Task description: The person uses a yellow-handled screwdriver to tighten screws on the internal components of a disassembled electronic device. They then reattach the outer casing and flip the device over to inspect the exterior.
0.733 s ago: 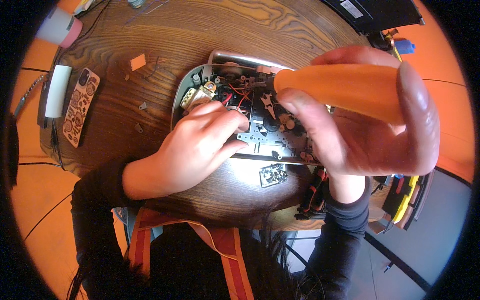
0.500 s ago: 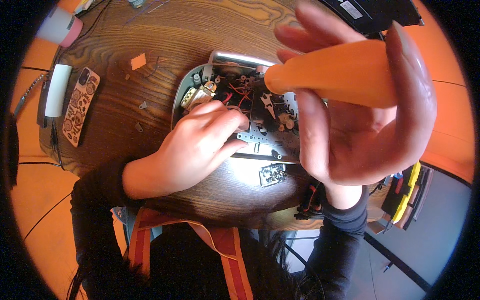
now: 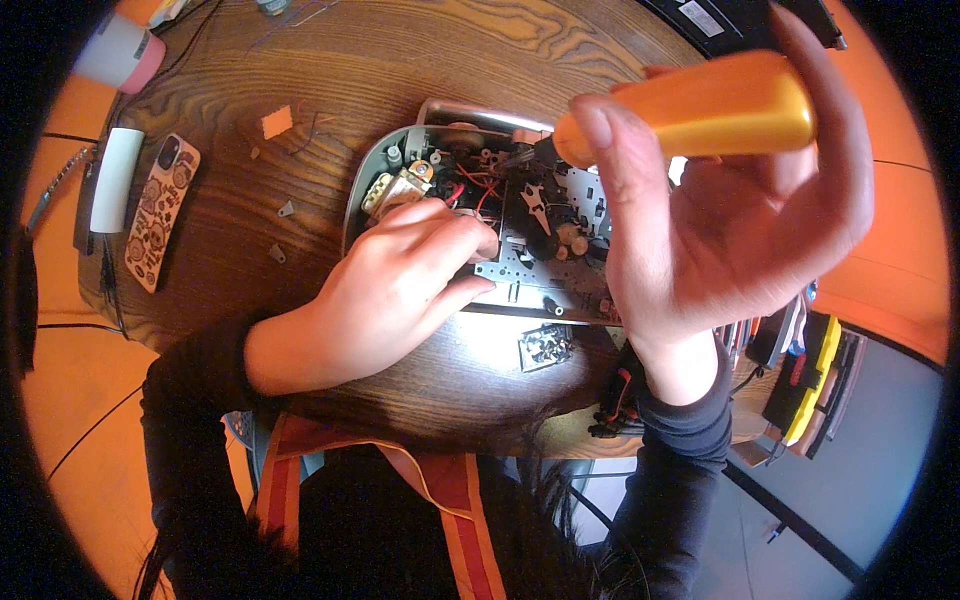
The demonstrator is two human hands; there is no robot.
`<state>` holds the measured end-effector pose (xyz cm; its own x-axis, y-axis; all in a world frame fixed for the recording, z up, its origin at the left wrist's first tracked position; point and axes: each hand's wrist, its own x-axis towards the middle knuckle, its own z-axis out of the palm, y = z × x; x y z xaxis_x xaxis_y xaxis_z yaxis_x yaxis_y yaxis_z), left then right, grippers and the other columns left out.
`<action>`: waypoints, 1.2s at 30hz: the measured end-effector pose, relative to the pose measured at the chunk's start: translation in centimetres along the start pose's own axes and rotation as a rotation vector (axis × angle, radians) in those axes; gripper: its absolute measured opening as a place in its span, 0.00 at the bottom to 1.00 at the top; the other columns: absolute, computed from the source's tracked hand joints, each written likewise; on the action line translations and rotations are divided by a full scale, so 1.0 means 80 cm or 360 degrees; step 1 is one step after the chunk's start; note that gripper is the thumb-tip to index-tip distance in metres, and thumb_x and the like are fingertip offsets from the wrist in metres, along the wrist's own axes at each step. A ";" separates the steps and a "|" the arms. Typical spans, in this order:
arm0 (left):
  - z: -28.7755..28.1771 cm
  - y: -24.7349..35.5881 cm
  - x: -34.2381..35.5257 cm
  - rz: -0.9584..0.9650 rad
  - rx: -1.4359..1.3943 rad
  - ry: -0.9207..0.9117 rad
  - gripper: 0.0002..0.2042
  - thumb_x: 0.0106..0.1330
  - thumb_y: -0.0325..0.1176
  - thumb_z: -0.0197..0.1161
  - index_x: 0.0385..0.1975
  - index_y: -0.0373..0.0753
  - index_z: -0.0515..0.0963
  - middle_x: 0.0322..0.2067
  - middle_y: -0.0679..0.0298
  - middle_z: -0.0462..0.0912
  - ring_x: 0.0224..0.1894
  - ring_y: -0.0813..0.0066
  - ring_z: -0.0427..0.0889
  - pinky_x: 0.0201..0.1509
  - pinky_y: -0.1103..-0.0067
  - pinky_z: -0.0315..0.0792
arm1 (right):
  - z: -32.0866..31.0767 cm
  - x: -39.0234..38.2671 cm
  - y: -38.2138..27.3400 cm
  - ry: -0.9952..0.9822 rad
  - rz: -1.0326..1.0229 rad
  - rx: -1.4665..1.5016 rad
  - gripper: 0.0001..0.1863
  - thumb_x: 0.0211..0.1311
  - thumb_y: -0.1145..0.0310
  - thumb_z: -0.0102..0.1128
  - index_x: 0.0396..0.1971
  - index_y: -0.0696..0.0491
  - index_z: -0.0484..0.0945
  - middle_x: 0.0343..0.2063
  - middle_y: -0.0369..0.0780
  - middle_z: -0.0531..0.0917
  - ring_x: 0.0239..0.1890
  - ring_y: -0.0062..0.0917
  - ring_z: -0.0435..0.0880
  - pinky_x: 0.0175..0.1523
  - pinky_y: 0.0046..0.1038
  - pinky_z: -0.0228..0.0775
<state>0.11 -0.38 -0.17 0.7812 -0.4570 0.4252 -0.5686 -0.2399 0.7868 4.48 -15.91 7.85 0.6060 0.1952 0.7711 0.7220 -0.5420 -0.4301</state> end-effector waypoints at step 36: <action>-0.003 0.001 -0.003 -0.0059 0.0144 -0.0073 0.11 0.50 0.26 0.65 0.32 0.36 0.71 0.28 0.60 0.77 0.32 0.62 0.74 0.36 0.72 0.68 | -0.001 0.011 0.014 -0.0242 0.0177 0.0432 0.25 0.65 0.77 0.42 0.61 0.52 0.48 0.50 0.61 0.69 0.50 0.43 0.75 0.52 0.39 0.72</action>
<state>-0.09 -0.06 -0.08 0.7906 -0.4848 0.3741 -0.5624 -0.3329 0.7569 5.81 -16.42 8.03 0.7143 0.2781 0.6422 0.6988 -0.3334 -0.6329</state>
